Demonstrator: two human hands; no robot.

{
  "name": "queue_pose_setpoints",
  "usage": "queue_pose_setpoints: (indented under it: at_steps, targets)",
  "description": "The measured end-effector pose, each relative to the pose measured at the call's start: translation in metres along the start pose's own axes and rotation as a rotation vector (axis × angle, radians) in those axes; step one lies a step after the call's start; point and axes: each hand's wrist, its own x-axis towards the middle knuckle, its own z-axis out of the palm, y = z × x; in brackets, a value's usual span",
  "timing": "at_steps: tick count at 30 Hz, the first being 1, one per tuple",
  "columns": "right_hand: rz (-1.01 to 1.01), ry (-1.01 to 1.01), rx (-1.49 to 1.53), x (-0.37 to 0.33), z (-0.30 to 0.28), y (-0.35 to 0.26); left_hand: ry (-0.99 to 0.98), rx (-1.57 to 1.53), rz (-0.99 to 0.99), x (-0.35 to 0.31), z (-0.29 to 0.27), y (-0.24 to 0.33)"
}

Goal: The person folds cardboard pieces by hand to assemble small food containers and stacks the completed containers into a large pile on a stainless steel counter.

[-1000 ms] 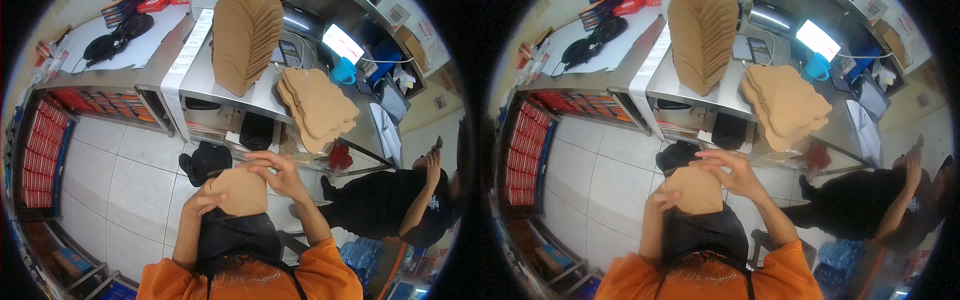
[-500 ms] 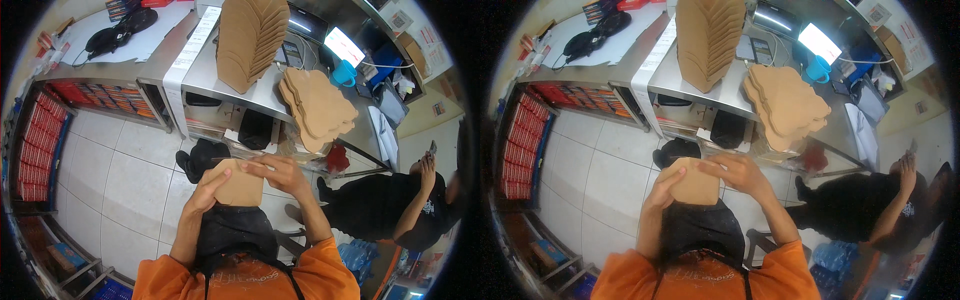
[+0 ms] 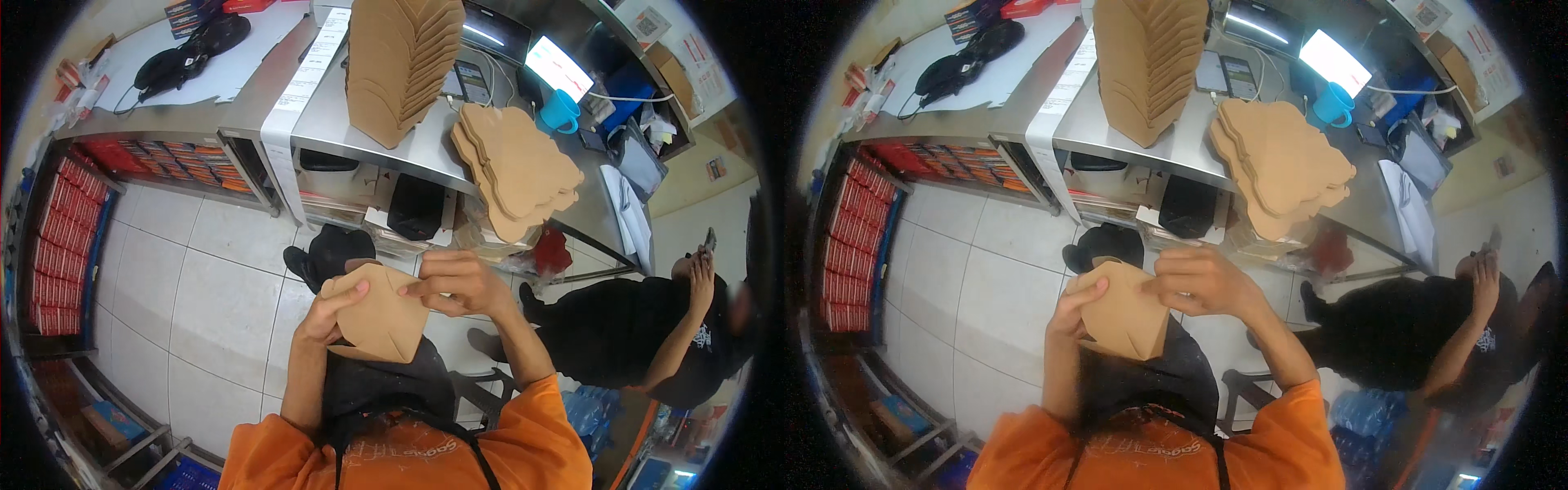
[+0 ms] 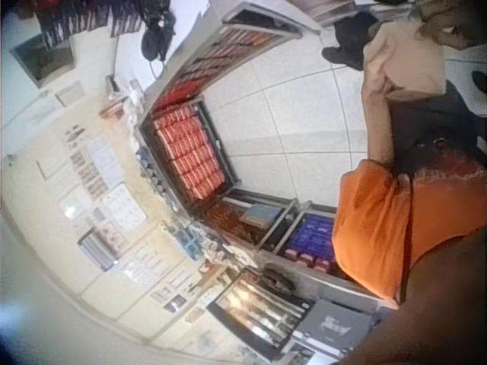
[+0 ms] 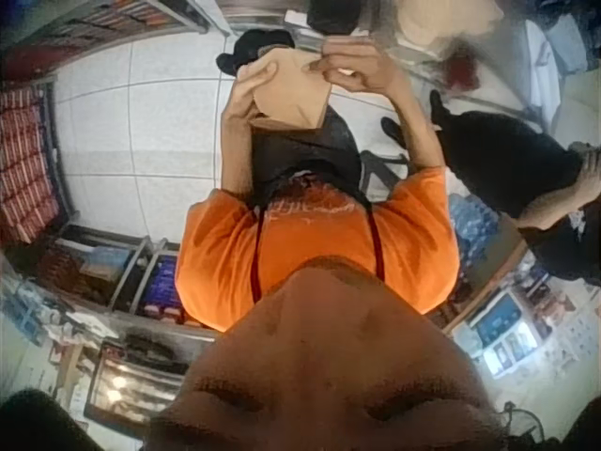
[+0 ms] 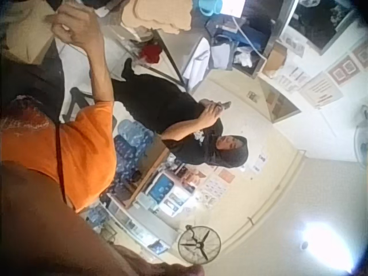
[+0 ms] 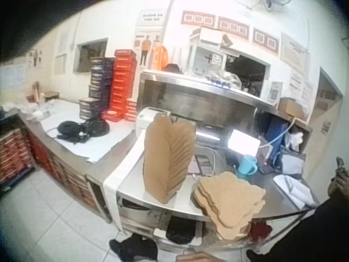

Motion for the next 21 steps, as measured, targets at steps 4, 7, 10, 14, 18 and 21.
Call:
queue_pose_setpoints:
  at_steps: [4,7,10,14,18,21]
  targets:
    - [0.087,-0.067,0.26,0.003,-0.004,-0.003,-0.161,0.133,0.06,0.003,-0.004,0.003]
    - [0.458,-0.222,0.711,-0.001,-0.013,0.01,-0.2,0.232,0.067,0.004,-0.001,0.003]
    - [0.656,-0.39,0.767,0.001,-0.005,0.022,-0.235,0.493,0.138,0.005,0.0,0.0]
    - [0.715,-0.415,0.536,-0.007,0.013,0.045,-0.183,0.848,0.199,0.007,0.004,0.008]
    - [0.628,-0.141,0.836,-0.025,0.024,0.059,-0.364,1.001,0.225,0.006,-0.002,0.036]
    - [0.485,-0.241,0.987,-0.032,0.052,0.066,-0.47,0.979,0.186,0.001,0.009,0.056]
